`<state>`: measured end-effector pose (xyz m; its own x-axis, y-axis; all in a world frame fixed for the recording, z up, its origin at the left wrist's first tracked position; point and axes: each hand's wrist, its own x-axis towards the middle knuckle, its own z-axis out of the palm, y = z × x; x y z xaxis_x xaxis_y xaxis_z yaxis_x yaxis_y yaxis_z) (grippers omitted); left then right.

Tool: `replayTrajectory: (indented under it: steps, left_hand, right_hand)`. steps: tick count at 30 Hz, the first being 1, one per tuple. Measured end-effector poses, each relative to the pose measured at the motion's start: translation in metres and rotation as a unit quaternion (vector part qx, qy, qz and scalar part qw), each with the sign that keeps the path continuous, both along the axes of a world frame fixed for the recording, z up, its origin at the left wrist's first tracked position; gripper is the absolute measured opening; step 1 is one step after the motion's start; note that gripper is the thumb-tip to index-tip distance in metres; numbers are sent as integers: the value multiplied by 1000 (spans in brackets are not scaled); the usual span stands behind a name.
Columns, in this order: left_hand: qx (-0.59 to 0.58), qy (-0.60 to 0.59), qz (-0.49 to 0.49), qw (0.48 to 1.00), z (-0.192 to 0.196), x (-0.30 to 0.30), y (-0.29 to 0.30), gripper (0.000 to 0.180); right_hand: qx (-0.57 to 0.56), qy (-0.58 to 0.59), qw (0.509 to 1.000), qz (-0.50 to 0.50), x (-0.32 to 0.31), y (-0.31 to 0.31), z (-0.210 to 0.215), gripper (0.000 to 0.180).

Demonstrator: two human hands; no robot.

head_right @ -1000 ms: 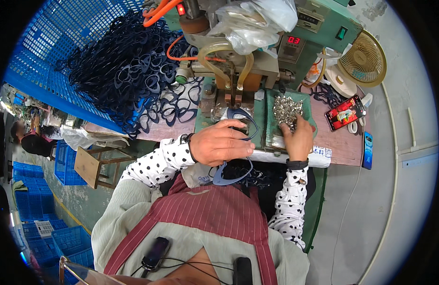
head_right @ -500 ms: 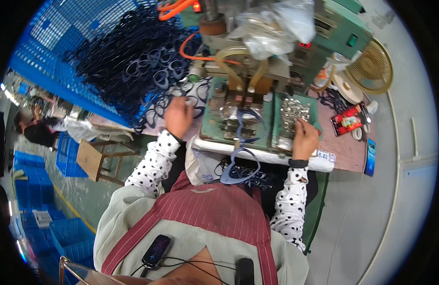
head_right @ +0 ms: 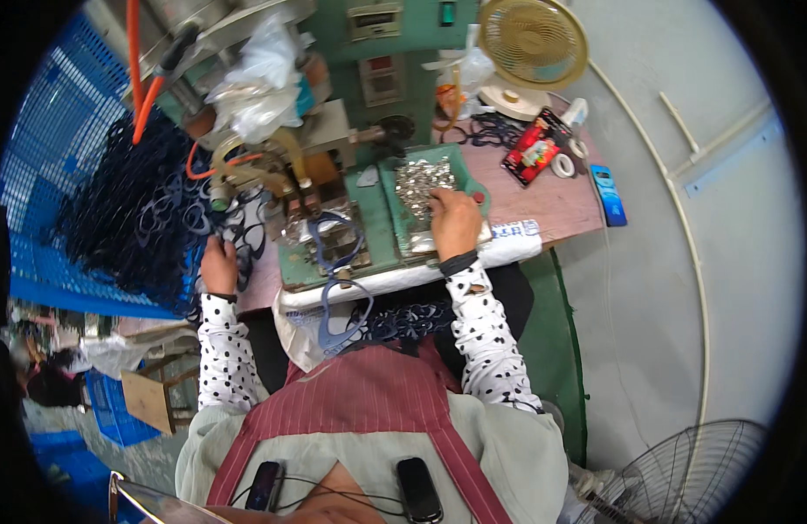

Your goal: The person repeatedly picks up dark blue fabric loops and small metal fasteners, places them into a press machine, and secures the fasteners onto the loops. The finished pieces are set aside on the work surface.

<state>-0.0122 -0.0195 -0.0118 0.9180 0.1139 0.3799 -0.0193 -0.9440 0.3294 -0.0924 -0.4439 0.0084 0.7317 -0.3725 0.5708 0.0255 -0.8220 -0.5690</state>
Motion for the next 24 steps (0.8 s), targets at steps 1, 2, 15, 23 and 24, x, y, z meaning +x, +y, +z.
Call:
replayTrajectory:
  steps: [1,2,15,23,24]
  left_hand:
    - [-81,-8,-21,996,8,-5,-5,21]
    - [-160,-19,-40,986,18,-12,-12,19]
    - [-48,-290,-522,801,130,-89,-149,37]
    - [-99,-231,-600,759,121,-88,-148,41]
    - [-91,-233,-606,755,122,-90,-148,40]
  right_hand:
    - [0,-7,1000,5,1,-1,1,12]
    - [1,-14,1000,12,3,0,2,14]
    - [359,76,891,268,-12,87,117,35]
    - [347,81,900,250,0,102,118,39]
    - [358,73,895,255,2,104,119,40]
